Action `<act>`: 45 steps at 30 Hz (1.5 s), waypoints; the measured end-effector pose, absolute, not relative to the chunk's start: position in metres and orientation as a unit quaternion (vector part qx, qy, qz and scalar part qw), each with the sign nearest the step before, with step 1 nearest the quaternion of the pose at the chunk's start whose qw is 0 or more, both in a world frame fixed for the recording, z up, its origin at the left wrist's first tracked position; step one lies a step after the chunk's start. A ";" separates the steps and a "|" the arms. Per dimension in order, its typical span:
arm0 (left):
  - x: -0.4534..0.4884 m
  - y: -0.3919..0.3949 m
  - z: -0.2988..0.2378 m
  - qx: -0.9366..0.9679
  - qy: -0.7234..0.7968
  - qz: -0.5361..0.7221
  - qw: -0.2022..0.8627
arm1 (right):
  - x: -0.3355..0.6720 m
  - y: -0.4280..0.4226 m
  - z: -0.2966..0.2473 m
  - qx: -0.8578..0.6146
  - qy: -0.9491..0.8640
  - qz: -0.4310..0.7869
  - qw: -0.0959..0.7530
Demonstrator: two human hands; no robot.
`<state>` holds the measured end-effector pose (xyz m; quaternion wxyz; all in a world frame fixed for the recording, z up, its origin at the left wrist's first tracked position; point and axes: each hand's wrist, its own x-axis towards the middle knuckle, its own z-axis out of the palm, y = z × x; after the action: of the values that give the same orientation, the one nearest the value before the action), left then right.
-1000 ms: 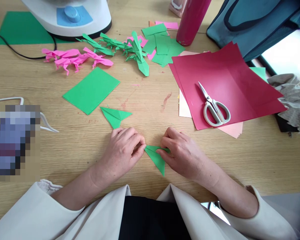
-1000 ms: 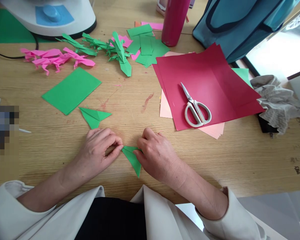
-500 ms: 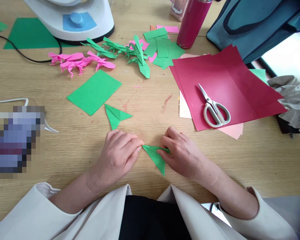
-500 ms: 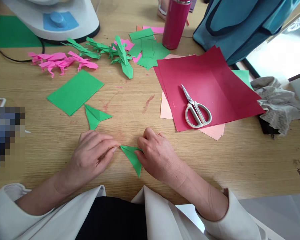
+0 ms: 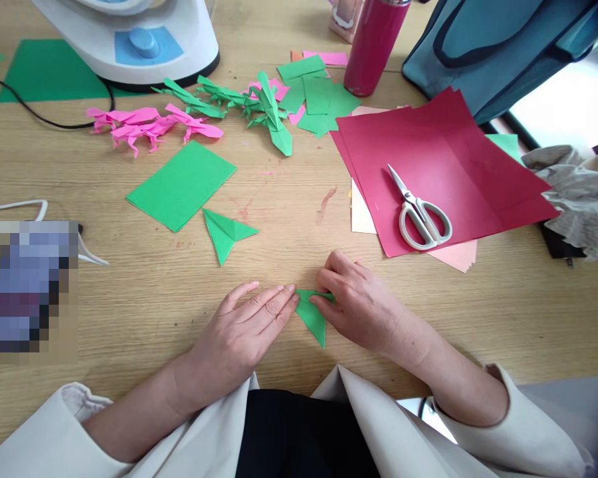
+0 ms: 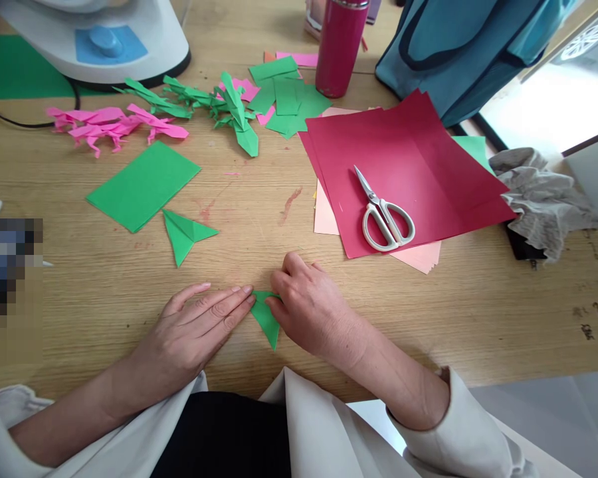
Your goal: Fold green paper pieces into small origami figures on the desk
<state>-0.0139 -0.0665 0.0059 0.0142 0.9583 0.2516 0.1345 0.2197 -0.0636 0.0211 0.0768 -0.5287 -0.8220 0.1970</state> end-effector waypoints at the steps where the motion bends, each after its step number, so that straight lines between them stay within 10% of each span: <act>1: -0.014 -0.067 0.006 0.959 0.251 0.132 0.012 | 0.220 -0.064 0.022 -0.531 -0.820 0.198 0.076; 37: 0.012 -0.083 0.008 0.951 0.303 0.054 -0.038 | 0.234 -0.061 0.032 -0.528 -0.797 0.275 0.097; 45: 0.011 -0.086 0.006 0.950 0.307 0.056 -0.009 | 0.231 -0.102 0.032 -0.503 -0.807 0.220 0.219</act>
<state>0.0114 -0.0860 0.0058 -0.0089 0.9501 0.3068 0.0562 0.2309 -0.1020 0.0317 0.2187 -0.5033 -0.8065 0.2200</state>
